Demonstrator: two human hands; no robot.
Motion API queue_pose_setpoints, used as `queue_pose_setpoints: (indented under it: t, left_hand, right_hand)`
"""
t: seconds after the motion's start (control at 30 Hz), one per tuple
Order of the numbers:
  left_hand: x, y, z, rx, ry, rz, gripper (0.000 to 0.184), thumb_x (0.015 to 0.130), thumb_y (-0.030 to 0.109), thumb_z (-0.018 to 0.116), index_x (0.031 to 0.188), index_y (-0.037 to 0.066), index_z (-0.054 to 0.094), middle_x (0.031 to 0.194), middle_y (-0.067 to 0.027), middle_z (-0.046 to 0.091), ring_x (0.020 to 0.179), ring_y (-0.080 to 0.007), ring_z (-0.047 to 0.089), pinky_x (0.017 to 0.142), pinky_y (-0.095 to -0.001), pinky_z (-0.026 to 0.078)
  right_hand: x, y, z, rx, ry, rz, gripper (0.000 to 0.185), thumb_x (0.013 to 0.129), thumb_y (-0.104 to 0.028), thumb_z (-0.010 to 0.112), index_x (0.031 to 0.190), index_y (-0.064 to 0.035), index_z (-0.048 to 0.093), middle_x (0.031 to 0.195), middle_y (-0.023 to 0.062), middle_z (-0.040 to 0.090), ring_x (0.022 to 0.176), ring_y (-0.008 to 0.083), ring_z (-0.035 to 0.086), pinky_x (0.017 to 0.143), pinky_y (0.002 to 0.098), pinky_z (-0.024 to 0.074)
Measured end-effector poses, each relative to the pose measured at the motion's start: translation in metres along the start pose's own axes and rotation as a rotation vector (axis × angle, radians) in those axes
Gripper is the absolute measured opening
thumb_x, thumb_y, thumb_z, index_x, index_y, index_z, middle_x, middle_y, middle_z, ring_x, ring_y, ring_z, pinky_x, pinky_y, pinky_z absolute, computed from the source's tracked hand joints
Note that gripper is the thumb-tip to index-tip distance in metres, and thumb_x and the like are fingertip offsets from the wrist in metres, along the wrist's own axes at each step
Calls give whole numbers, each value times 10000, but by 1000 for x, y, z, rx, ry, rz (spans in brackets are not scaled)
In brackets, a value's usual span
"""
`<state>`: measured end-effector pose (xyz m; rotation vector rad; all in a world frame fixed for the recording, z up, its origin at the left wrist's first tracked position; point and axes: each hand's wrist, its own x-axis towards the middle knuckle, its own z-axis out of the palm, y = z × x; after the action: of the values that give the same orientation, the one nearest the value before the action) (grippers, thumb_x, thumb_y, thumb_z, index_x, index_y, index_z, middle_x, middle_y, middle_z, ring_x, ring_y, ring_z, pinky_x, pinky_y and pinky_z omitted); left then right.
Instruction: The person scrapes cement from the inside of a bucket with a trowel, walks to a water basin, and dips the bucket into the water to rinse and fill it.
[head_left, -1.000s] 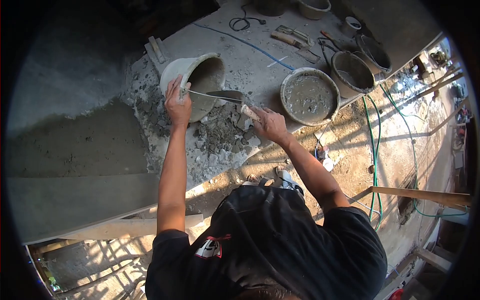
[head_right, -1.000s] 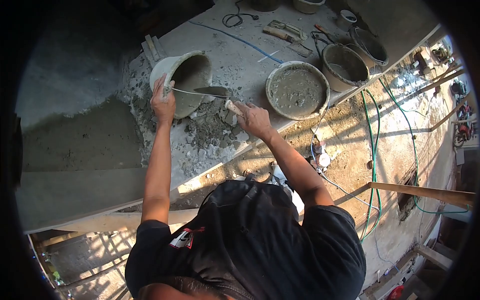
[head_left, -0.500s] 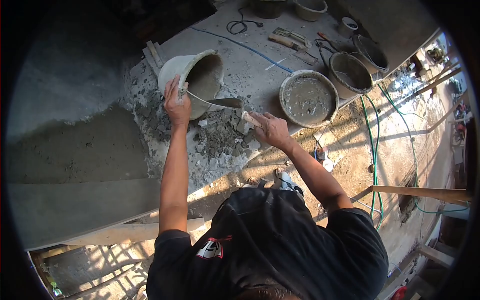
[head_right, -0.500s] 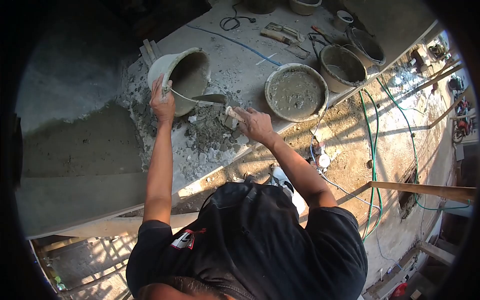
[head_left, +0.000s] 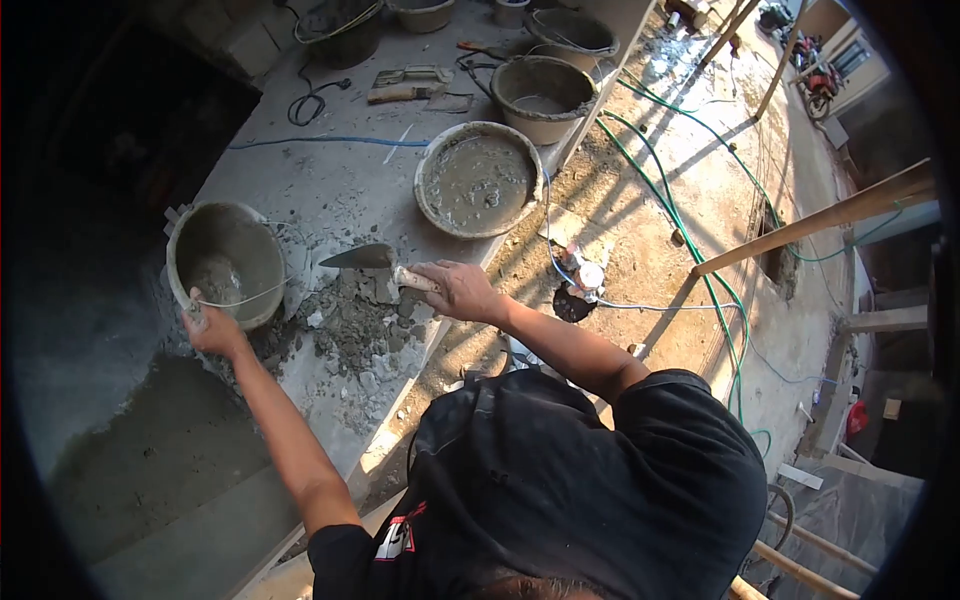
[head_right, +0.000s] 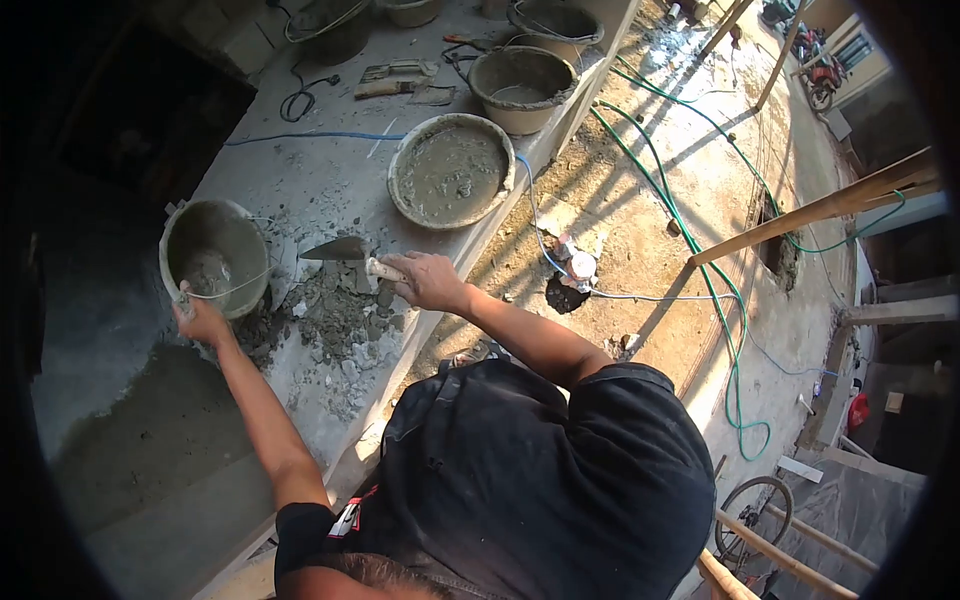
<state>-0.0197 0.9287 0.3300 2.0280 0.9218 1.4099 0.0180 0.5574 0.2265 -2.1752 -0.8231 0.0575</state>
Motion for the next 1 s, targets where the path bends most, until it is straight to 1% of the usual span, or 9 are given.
queue_pose_setpoints:
  t: [0.13, 0.2, 0.27, 0.4, 0.63, 0.77, 0.87, 0.93, 1.0]
  left_hand:
    - [15, 23, -18, -350, 101, -497, 556, 781, 197, 719, 1159, -144, 496, 1073, -242, 591, 861, -271, 610, 755, -354, 509]
    - [40, -46, -13, -603, 39, -511, 512, 745, 122, 746, 1135, -116, 515, 1070, -219, 593, 856, -276, 611, 733, -394, 527]
    - [38, -13, -17, -481, 192, -716, 377, 728, 114, 760, 992, -103, 601, 1024, -165, 624, 848, -256, 611, 734, -376, 524]
    - [74, -66, -7, -531, -34, -679, 456, 776, 206, 730, 1025, -146, 584, 1093, -165, 607, 908, -247, 596, 814, -350, 496]
    - [81, -4, 14, -904, -370, -554, 548, 847, 270, 655, 1157, -155, 500, 1207, -191, 537, 1056, -281, 538, 941, -365, 407]
    - [62, 64, 21, -942, -467, -523, 548, 861, 271, 636, 1200, -131, 478, 1247, -185, 514, 1118, -282, 503, 970, -370, 383]
    - [28, 131, 17, -1015, -563, -548, 566, 866, 276, 627, 1237, -114, 454, 1276, -184, 490, 1139, -279, 490, 975, -367, 379]
    - [9, 161, 20, -1041, -607, -536, 576, 866, 278, 626, 1255, -106, 441, 1291, -181, 477, 1146, -278, 486, 978, -367, 380]
    - [-11, 193, 20, -1058, -681, -516, 586, 867, 279, 624, 1273, -97, 428, 1307, -178, 463, 1152, -277, 481, 980, -366, 381]
  right_hand:
    - [-22, -11, -17, 238, 102, 125, 490, 776, -163, 614, 1245, -73, 505, 972, 134, 642, 849, 259, 649, 757, 338, 503]
    - [-37, -13, -18, 565, 223, 128, 460, 823, -184, 618, 1247, -48, 504, 940, 83, 640, 846, 165, 629, 766, 312, 488]
    - [-52, -24, -35, 608, 333, 205, 451, 855, -216, 624, 1242, -20, 503, 942, 43, 613, 826, 109, 576, 744, 290, 474]
    - [-80, -32, -76, 777, 448, 408, 437, 859, -260, 632, 1202, -11, 524, 866, 30, 590, 774, 90, 542, 692, 248, 449]
    - [-152, 16, -92, 875, 893, 723, 420, 854, -216, 592, 1170, 17, 444, 804, 41, 568, 692, 88, 520, 606, 242, 426]
    - [-221, 105, -55, 968, 1015, 1094, 95, 809, -161, 558, 817, -72, 525, 595, -4, 486, 444, 85, 432, 376, 234, 318]
    - [-278, 143, -27, 792, 1175, 1401, 151, 773, -184, 586, 663, -94, 532, 518, -8, 481, 386, 108, 420, 359, 271, 307]
    - [-352, 236, 48, 342, 1208, 1642, 229, 725, -250, 641, 668, -45, 557, 565, 57, 559, 460, 177, 534, 427, 320, 412]
    - [-371, 208, 32, 220, 1134, 1897, 375, 679, -302, 670, 859, 25, 625, 825, 191, 646, 763, 283, 639, 655, 374, 491]
